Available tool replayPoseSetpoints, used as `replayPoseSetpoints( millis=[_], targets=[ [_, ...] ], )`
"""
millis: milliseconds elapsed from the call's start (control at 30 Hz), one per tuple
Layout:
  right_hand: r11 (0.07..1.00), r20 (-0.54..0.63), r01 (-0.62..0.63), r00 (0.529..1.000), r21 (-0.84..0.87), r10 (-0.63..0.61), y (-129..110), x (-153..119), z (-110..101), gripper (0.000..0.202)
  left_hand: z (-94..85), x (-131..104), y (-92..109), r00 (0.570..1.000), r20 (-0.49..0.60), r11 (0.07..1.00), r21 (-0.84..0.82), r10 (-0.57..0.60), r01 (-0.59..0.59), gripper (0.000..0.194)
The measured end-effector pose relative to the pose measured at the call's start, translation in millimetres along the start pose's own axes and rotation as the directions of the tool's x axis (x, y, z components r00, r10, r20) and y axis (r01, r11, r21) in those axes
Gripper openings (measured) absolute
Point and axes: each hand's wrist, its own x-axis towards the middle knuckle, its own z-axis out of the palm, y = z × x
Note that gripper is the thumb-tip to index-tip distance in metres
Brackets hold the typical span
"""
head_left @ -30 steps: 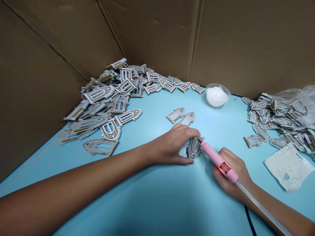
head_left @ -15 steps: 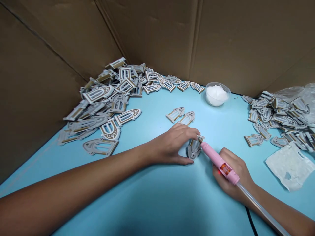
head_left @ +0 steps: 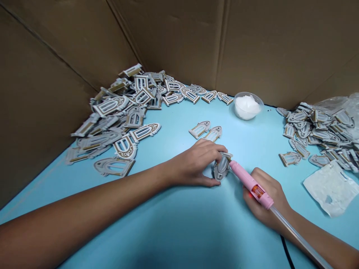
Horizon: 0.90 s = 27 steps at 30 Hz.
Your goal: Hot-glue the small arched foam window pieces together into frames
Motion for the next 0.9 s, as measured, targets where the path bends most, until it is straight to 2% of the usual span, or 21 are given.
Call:
replayPoseSetpoints(
  millis=[200, 367, 600, 667, 733, 800, 900],
  targets=[
    [1.000, -0.001, 0.006, 1.000, 0.003, -0.006, 0, 0, 0, 0.020, -0.9, 0, 1, 0.999, 0.037, 0.995, 0.095, -0.008, 0.004, 0.033],
    [0.999, 0.014, 0.013, 1.000, 0.045, -0.014, 0, -1, -1, 0.010, -1.0, 0, 0, 0.998, 0.002, 0.985, 0.162, 0.056, -0.056, 0.026],
    [0.992, 0.070, 0.106, 0.992, -0.076, -0.100, -4, -4, -4, 0.013, -1.3, 1, 1, 0.991, -0.018, 0.962, 0.244, 0.131, -0.123, 0.022],
    [0.987, 0.070, 0.099, 0.993, -0.124, -0.091, -4, -4, -4, 0.015, -1.1, 0, 1, 0.990, -0.025, 0.958, 0.256, 0.140, -0.130, 0.022],
    [0.988, 0.021, 0.025, 1.000, -0.151, -0.022, -2, -3, -4, 0.015, -1.3, 0, 1, 0.990, -0.037, 0.959, 0.253, 0.138, -0.124, 0.023],
    [0.991, -0.067, -0.097, 0.994, -0.094, 0.091, 3, 0, -4, 0.013, -1.8, 0, 1, 0.991, -0.048, 0.967, 0.230, 0.121, -0.107, 0.025],
    [0.938, -0.142, -0.320, 0.930, 0.136, 0.338, 11, 7, -4, 0.014, -1.9, 1, 0, 0.996, -0.036, 0.984, 0.161, 0.077, -0.070, 0.028]
  ],
)
